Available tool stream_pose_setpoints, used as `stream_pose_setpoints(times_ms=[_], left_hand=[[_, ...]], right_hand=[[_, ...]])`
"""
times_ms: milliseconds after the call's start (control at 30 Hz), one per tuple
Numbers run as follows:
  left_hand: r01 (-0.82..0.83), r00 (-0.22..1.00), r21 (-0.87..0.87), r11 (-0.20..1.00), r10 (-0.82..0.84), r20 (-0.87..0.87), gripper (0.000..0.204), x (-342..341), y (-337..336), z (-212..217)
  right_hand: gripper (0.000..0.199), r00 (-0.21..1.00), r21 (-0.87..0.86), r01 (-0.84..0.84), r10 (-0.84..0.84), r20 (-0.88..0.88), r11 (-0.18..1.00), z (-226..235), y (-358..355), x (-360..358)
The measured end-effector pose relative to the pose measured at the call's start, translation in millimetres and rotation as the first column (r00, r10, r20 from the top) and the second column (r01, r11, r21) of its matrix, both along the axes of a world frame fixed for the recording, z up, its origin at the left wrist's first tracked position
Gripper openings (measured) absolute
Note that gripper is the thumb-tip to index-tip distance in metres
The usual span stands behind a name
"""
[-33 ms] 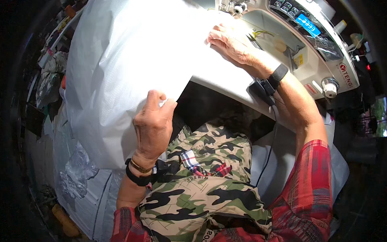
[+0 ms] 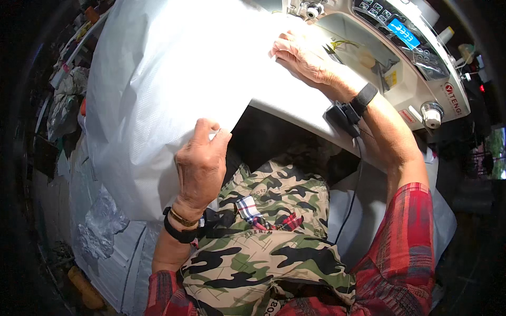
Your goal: Sewing together large white plastic sheets using an industrial sewing machine.
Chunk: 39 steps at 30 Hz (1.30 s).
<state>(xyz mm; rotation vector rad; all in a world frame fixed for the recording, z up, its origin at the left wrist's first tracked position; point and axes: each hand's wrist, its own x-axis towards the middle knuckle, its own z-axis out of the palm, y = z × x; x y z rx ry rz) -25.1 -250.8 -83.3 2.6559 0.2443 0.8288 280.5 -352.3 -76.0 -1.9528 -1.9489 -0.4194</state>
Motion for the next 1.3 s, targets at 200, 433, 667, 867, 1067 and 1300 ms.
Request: stream_pose_setpoints(times_ms=[200,433,667,867,1067,1300], left_hand=[[0.054,0.998,-0.016,0.998,-0.054,-0.008,0.029,-5.9,2.6,0.0],[0.163,0.975,-0.220,0.962,-0.190,-0.111,0.027,2.3,5.8,-5.8],[0.323,0.914,-0.322,0.890,-0.381,-0.137,0.032,22.1,-18.4,-6.8],[0.323,0.924,-0.316,0.892,-0.369,-0.098,0.033,17.9,-15.0,-10.3],[0.324,0.928,-0.314,0.892,-0.364,-0.077,0.031,18.7,-14.4,-13.9],[0.303,0.943,-0.273,0.913,-0.328,-0.050,0.028,24.7,-16.5,-16.0]], right_hand=[[0.006,0.997,-0.026,0.072,-0.072,0.027,0.997,5.6,3.3,-3.4],[0.014,0.969,0.063,0.247,-0.248,0.017,0.967,2.7,5.8,-20.5],[0.027,0.861,-0.072,0.493,-0.473,0.189,0.867,-6.2,-17.8,-35.6],[0.030,0.855,0.002,0.496,-0.488,-0.178,0.868,-8.1,-18.6,-38.1],[0.027,0.899,0.017,0.430,-0.427,-0.097,0.903,-12.7,-13.9,-33.2],[0.023,0.892,-0.006,0.446,-0.445,-0.075,0.895,-11.7,-15.1,-33.5]])
